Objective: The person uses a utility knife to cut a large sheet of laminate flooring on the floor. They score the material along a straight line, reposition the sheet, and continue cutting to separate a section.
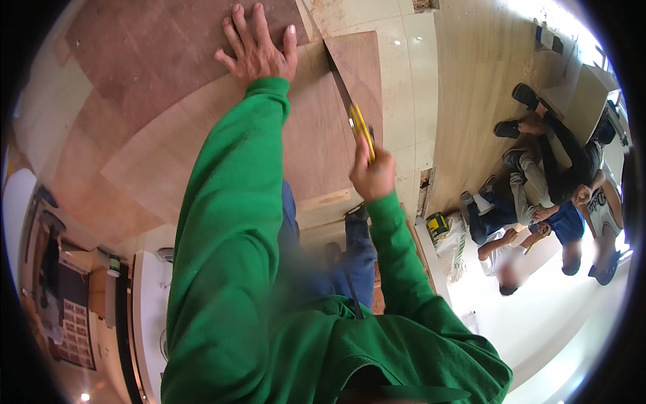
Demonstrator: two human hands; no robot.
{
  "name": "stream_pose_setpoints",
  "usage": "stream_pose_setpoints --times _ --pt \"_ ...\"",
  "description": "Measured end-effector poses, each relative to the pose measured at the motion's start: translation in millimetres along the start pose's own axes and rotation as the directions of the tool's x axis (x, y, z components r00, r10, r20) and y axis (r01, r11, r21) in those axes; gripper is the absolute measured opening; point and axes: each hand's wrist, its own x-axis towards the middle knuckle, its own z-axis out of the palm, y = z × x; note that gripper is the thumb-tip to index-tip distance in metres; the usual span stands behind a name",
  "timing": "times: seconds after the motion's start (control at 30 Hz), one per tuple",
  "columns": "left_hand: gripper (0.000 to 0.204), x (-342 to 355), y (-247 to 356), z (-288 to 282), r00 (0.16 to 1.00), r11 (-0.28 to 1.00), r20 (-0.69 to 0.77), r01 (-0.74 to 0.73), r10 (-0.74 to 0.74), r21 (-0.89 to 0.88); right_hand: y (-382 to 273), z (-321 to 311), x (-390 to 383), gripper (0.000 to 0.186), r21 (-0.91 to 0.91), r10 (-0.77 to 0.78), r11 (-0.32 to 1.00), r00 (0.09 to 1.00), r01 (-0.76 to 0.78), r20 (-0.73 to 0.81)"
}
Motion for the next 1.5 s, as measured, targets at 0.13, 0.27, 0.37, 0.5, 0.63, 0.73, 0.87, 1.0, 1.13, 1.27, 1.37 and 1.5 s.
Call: stream_pose_setpoints --times 0.13,0.27,0.37,0.5,0.63,0.73,0.87,1.0,1.13,1.27,1.37,1.5 --pt "0.077 0 -2 0 0.999 1.000 -0.016 -0.029 0.029 -0.004 36 2 -12 0.035 -0.174 0.016 0.985 0.999 -0.011 0.028" --pt "0.077 2 2 1 1.000 1.000 -0.014 -0.011 0.011 0.022 4 -59 -102 0.028 -0.069 0.131 0.989 0.990 -0.127 0.055" --pt "0.078 2 3 4 1.000 0.999 -0.015 -0.020 0.019 -0.030 -24 -74 -104 0.029 -0.271 0.349 0.912 0.929 -0.307 0.123" --pt "0.078 -2 -1 3 1.000 1.000 -0.012 -0.009 0.009 -0.005 -3 0 -5 0.035 -0.069 0.050 0.996 0.999 -0.051 -0.010" --pt "0.076 -3 -1 -5 1.000 1.000 0.005 -0.028 0.028 -0.011 30 17 3 0.039 -0.060 -0.066 0.996 0.998 0.064 -0.016" --pt "0.076 -1 2 -8 1.000 1.000 -0.006 -0.014 0.014 -0.004 19 -31 -76 0.033 -0.100 0.098 0.990 0.995 -0.097 0.003" --pt "0.075 0 3 -6 1.000 1.000 0.014 -0.004 0.004 0.003 -12 -67 -107 0.029 -0.143 0.229 0.965 0.971 -0.218 0.066" --pt "0.074 -4 0 -5 0.999 0.999 -0.020 -0.025 0.024 -0.036 0 -1 -11 0.035 -0.046 0.071 0.996 0.997 -0.071 0.008" --pt "0.075 -7 2 -14 0.998 0.999 -0.043 -0.047 0.046 -0.023 25 16 -10 0.037 -0.086 0.084 0.993 0.996 -0.085 -0.011" --pt "0.076 -6 4 -21 0.999 0.998 -0.035 -0.019 0.021 0.052 12 -49 -114 0.032 -0.137 0.142 0.981 0.990 -0.141 0.000" --pt "0.077 -4 3 -25 0.998 0.999 -0.051 -0.035 0.035 -0.003 -3 -65 -129 0.031 -0.131 0.160 0.979 0.987 -0.156 0.022" --pt "0.076 -6 1 -25 0.998 0.999 -0.058 -0.036 0.036 -0.004 11 -1 -32 0.033 -0.099 0.089 0.991 0.996 -0.089 -0.004"
